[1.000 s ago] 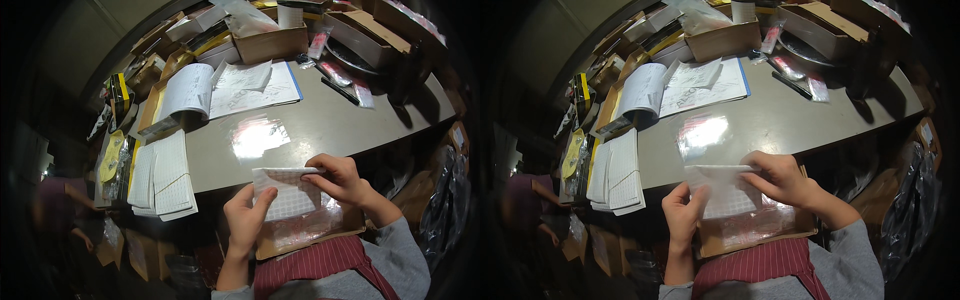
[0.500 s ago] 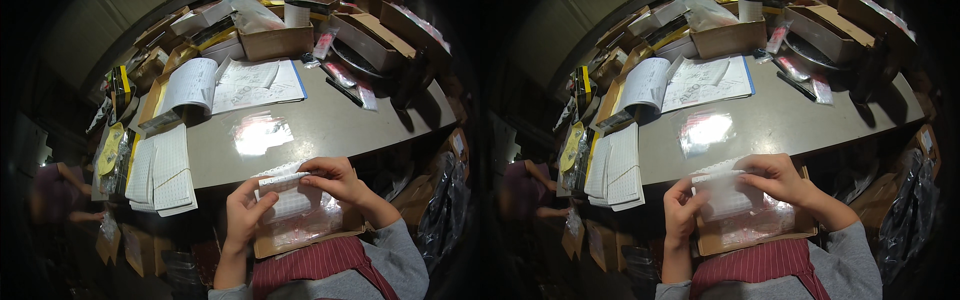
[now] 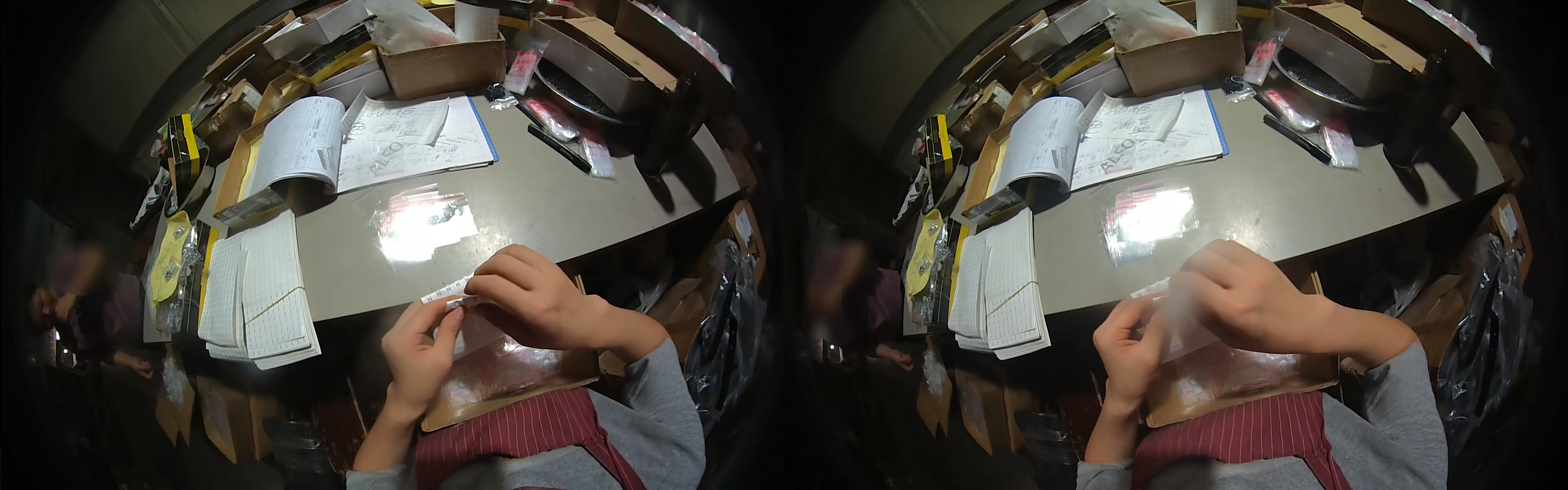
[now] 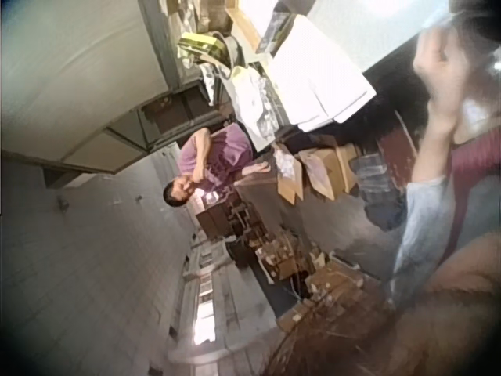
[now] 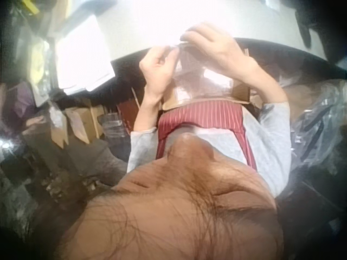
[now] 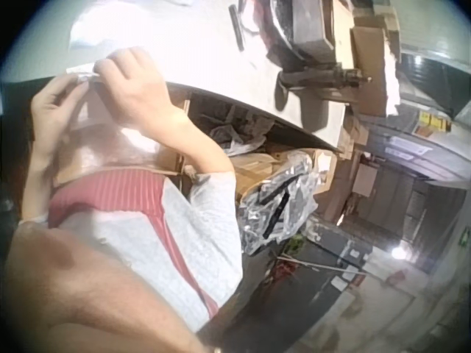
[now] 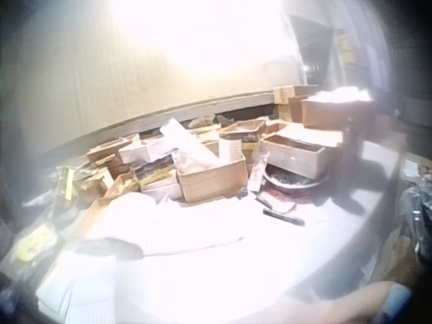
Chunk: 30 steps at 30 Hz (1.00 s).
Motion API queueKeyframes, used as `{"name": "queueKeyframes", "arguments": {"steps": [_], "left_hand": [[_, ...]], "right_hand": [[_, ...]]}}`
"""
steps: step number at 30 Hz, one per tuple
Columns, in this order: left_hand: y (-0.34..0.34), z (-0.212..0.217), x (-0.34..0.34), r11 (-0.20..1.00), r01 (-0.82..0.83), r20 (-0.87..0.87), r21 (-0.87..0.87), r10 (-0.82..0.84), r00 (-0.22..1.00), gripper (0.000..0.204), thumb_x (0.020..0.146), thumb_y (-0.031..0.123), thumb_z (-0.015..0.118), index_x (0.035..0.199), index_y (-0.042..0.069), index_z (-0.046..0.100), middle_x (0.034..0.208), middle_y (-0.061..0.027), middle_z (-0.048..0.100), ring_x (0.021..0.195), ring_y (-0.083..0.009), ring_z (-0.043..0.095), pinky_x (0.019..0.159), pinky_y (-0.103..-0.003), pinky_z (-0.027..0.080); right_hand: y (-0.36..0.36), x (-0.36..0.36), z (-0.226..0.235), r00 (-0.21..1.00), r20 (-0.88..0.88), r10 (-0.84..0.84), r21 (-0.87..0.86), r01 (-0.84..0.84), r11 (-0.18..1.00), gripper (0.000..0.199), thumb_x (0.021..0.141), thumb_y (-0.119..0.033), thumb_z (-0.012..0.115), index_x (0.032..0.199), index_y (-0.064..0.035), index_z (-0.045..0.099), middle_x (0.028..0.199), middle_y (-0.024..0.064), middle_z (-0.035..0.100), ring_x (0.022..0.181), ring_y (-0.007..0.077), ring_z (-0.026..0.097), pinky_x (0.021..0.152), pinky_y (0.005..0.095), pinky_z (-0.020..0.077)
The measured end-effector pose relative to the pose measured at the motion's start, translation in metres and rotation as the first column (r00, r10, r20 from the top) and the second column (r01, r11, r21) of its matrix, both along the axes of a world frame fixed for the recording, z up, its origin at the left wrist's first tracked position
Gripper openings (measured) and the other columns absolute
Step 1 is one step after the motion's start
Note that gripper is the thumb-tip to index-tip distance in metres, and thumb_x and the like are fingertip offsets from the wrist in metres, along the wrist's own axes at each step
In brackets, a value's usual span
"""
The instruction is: The person repeatedly picks up sheets of small square stickers, peels individual stickers off, and places them into a small cardboard box. The person handles the sticker sheets one at a time and continues the process throughout the clip.
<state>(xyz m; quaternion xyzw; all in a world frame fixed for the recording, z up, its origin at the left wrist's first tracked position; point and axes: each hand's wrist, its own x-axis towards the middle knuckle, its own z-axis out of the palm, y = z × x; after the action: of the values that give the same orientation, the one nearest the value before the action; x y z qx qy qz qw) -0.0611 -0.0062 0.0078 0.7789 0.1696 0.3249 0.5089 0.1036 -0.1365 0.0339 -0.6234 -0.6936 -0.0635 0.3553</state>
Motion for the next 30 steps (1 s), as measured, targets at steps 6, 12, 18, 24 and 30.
{"name": "queueKeyframes", "arguments": {"steps": [6, 12, 18, 24, 30], "left_hand": [[0.012, -0.008, 0.005, 0.993, 0.064, 0.046, -0.103, -0.060, 0.997, 0.017, 0.091, -0.002, 0.072, 0.108, -0.005, 0.074, 0.091, -0.0100, 0.072, 0.077, -0.0133, 0.067, 0.068, -0.027, 0.051], [0.032, -0.029, 0.013, 0.948, 0.057, 0.042, -0.314, -0.047, 0.998, 0.016, 0.092, 0.006, 0.075, 0.104, -0.006, 0.073, 0.086, -0.0088, 0.071, 0.071, -0.0110, 0.059, 0.063, -0.026, 0.046], [0.036, -0.035, 0.015, 0.955, 0.034, 0.060, -0.295, -0.017, 0.998, 0.017, 0.091, 0.010, 0.078, 0.098, -0.005, 0.073, 0.078, -0.0088, 0.068, 0.063, -0.0111, 0.053, 0.057, -0.027, 0.042], [0.037, -0.018, 0.012, 0.950, 0.043, -0.025, -0.309, -0.053, 0.998, 0.014, 0.092, 0.006, 0.077, 0.096, -0.007, 0.074, 0.070, 0.0038, 0.060, 0.060, -0.0020, 0.049, 0.051, -0.023, 0.034], [0.036, -0.037, 0.015, 0.960, 0.044, 0.096, -0.277, -0.018, 0.995, 0.014, 0.090, 0.008, 0.078, 0.096, -0.004, 0.074, 0.075, -0.0058, 0.067, 0.058, -0.0084, 0.051, 0.053, -0.026, 0.040]], "right_hand": [[0.016, 0.006, -0.002, 0.970, 0.244, -0.004, 0.043, -0.007, 0.999, 0.040, 0.066, -0.007, 0.071, 0.105, -0.0013, 0.062, 0.103, 0.0132, 0.060, 0.091, 0.0301, 0.060, 0.079, 0.0395, 0.0525], [0.047, 0.035, 0.005, 0.970, 0.229, 0.080, 0.032, -0.089, 0.996, 0.033, 0.071, -0.006, 0.074, 0.102, -0.0046, 0.062, 0.097, 0.0110, 0.061, 0.088, 0.0302, 0.060, 0.079, 0.0414, 0.0512], [0.159, 0.122, -0.008, 0.993, 0.110, 0.052, 0.021, -0.055, 0.998, 0.042, 0.085, -0.014, 0.077, 0.118, -0.0036, 0.055, 0.103, 0.0185, 0.067, 0.100, 0.0434, 0.064, 0.087, 0.0468, 0.0521], [0.185, 0.132, -0.023, 0.969, 0.247, 0.025, -0.167, 0.017, 0.986, 0.056, 0.079, -0.025, 0.082, 0.122, -0.0054, 0.053, 0.087, 0.0138, 0.063, 0.087, 0.0357, 0.065, 0.079, 0.0457, 0.0538], [0.094, 0.128, 0.030, 0.547, -0.836, -0.042, -0.223, -0.269, 0.937, 0.045, 0.089, -0.009, 0.080, 0.126, -0.0060, 0.054, 0.084, 0.0055, 0.067, 0.078, 0.0135, 0.066, 0.068, 0.0276, 0.0520]]}}
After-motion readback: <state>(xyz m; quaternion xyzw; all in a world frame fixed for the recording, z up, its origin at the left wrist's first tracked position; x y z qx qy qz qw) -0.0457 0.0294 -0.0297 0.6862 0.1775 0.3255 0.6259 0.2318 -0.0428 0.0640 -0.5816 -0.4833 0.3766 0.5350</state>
